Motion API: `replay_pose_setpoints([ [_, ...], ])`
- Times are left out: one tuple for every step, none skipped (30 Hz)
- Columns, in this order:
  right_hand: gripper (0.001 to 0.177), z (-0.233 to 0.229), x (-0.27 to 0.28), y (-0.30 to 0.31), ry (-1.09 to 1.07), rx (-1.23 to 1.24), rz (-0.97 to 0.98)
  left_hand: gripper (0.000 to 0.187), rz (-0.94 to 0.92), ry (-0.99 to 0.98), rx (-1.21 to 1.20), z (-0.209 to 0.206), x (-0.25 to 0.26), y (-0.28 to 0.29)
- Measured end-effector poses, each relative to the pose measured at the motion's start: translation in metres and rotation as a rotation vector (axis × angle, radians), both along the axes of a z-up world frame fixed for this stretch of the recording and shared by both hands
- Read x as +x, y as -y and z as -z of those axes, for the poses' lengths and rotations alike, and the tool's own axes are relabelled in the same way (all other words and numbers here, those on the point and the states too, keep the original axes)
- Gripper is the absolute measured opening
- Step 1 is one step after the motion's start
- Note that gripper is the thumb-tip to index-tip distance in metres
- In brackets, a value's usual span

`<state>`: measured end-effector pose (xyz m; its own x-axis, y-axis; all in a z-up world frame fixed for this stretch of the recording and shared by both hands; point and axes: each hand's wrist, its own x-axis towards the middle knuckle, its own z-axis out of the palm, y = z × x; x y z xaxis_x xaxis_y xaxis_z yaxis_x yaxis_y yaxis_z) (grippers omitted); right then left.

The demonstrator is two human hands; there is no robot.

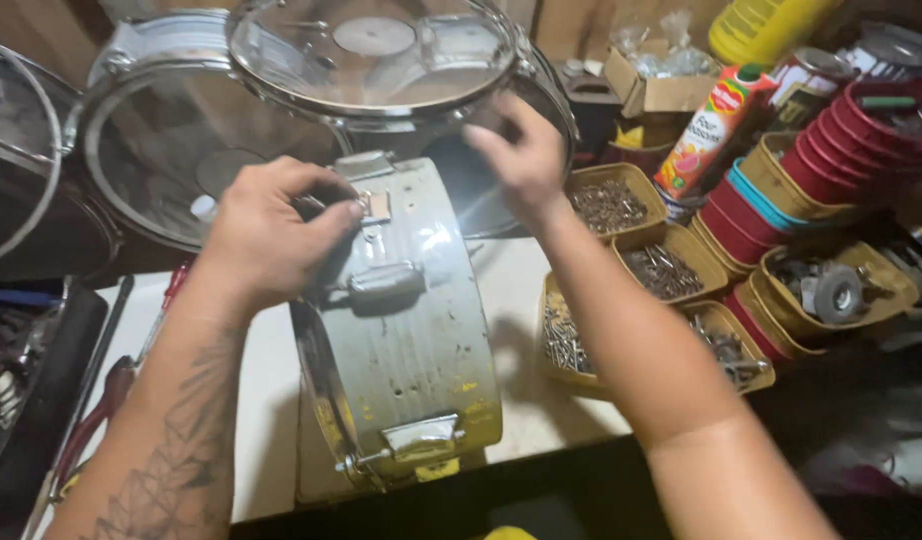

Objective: The person uses a screwdriver and pliers to remove a lug from a snare drum shell. They then select a replacement lug from a container of hardware and install it onto the drum, securing it with a screw.

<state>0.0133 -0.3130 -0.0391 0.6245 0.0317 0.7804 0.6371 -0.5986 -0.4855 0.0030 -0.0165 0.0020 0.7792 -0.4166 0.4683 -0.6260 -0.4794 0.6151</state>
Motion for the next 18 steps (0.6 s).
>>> replay_pose_setpoints([
  [0.024,0.023,0.001,0.017,0.034,0.171,0.12,0.015,0.034,0.039,-0.026,0.003,0.002,0.0],
  [0.024,0.074,0.012,0.039,0.044,0.169,0.105,0.015,0.021,0.05,-0.028,0.001,0.0,-0.001],
  [0.023,0.12,0.022,0.058,-0.077,0.037,0.288,0.015,0.034,0.008,-0.079,-0.001,-0.001,-0.001],
  [0.027,0.161,0.035,0.074,-0.195,-0.094,0.476,0.017,0.052,-0.033,-0.13,-0.002,-0.002,0.0],
  [0.027,0.175,0.03,0.068,-0.182,-0.094,0.467,0.017,0.043,-0.02,-0.132,0.002,0.001,0.001],
  [0.033,0.188,0.028,0.062,-0.444,-0.177,0.456,0.017,0.069,-0.015,-0.148,0.004,0.004,0.001],
  [0.044,0.2,0.027,0.056,-0.705,-0.262,0.443,0.017,0.094,-0.011,-0.164,0.006,0.008,0.001],
  [0.044,0.226,0.045,0.064,-0.683,-0.264,0.423,0.017,0.073,0.01,-0.163,0.005,0.007,0.001],
  [0.05,0.251,0.064,0.071,-0.819,-0.389,0.443,0.017,0.083,0.002,-0.182,0.005,0.007,0.001],
  [0.056,0.28,0.082,0.077,-0.958,-0.515,0.461,0.017,0.093,-0.013,-0.196,0.007,0.006,0.002],
  [0.056,0.306,0.099,0.083,-0.939,-0.517,0.442,0.017,0.072,0.003,-0.191,0.004,0.005,0.002],
  [0.038,0.335,0.111,0.09,-0.933,-0.625,0.498,0.016,0.064,-0.006,-0.192,0.003,0.002,0.003],
  [0.027,0.363,0.124,0.097,-0.924,-0.733,0.556,0.014,0.057,-0.015,-0.194,0.002,0.0,0.003],
  [0.027,0.368,0.121,0.096,-0.917,-0.735,0.548,0.014,0.047,-0.011,-0.193,0.002,-0.001,0.003],
  [0.03,0.373,0.119,0.094,-0.888,-0.672,0.592,0.015,0.045,-0.012,-0.193,0.002,-0.001,0.003],
  [0.033,0.375,0.118,0.094,-0.855,-0.609,0.637,0.015,0.042,-0.009,-0.195,0.001,-0.002,0.003],
  [0.033,0.354,0.11,0.084,-0.844,-0.612,0.63,0.015,0.033,-0.001,-0.197,0.001,-0.002,0.003],
  [0.035,0.334,0.1,0.072,-0.833,-0.623,0.617,0.015,0.015,-0.005,-0.174,0.002,-0.003,0.003],
])
